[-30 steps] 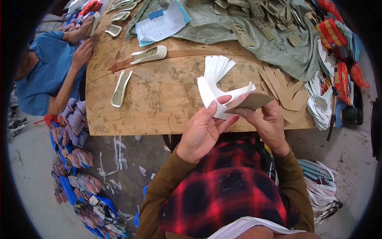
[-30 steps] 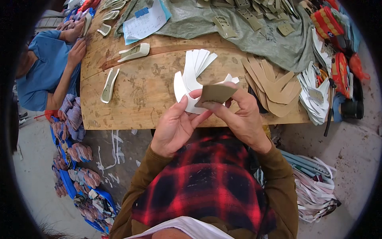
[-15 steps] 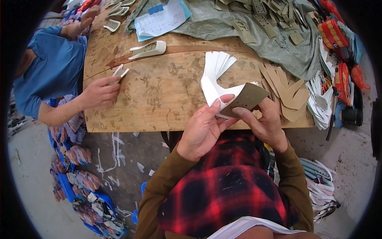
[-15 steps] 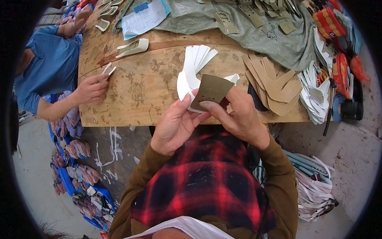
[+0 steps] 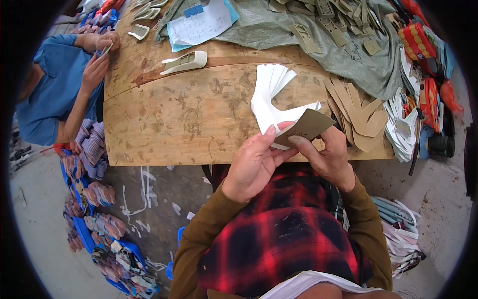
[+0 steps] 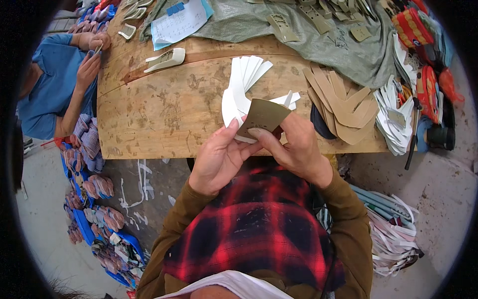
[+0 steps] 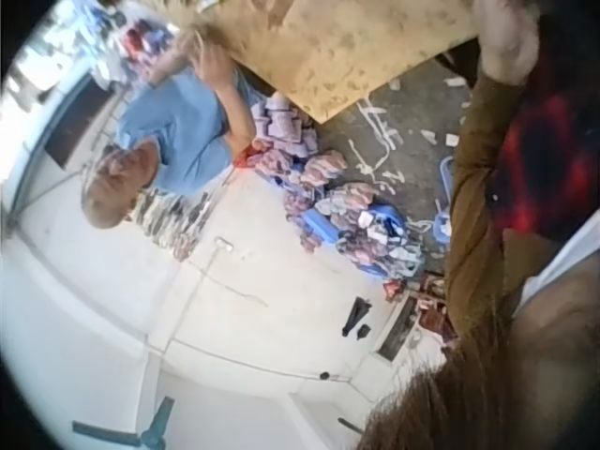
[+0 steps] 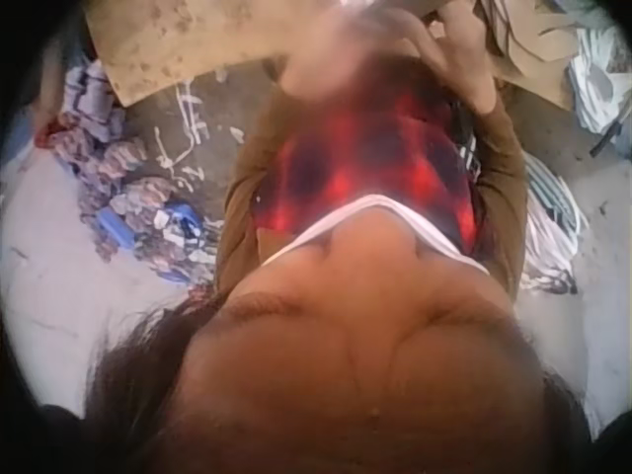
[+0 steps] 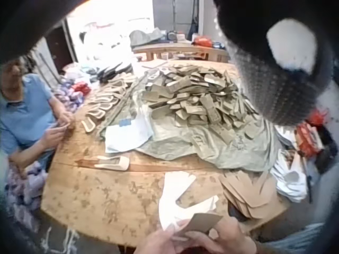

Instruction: The person assembles sandals by hand at a wooden workbench. They pick up white foam insoles and tan leather straps, aligning the components and pressing them together to form the footwear. The person handles the parts one at a time, occasionally reaching for new materials from piles on the table.

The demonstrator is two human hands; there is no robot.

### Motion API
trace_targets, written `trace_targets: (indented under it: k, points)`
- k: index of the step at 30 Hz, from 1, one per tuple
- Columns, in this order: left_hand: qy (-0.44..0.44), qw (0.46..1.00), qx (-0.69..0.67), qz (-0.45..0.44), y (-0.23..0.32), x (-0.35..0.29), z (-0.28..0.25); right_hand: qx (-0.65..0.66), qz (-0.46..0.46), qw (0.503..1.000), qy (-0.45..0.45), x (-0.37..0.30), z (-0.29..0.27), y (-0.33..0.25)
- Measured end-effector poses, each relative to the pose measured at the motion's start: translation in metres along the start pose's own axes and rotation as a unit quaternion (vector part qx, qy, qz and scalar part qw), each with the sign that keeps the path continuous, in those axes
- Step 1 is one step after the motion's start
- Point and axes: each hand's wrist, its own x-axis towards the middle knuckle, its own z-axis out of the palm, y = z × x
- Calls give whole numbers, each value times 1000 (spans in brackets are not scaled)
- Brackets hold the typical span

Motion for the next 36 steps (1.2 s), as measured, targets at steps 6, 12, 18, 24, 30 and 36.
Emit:
trace_targets:
  k: [6, 12, 18, 24, 30, 36]
  points:
    - [-21, 995, 87, 47, 7, -1, -2, -27, -99, 995, 18, -5, 4, 2]
    - [95, 865, 430, 239, 43, -12, 12, -108, -211, 971, 31, -8, 1, -3]
    - [145, 624, 678, 359, 27, -25, 17, -115, -192, 974, 19, -12, 3, -6]
    - [100, 575, 692, 425, 10, -24, 18, -124, -153, 980, 21, -14, 9, -6]
    - [65, 591, 689, 414, 9, -26, 15, -120, -140, 982, 31, -17, 16, -4]
    - [24, 618, 690, 377, 10, -24, 9, -128, -109, 986, 24, -19, 19, -4]
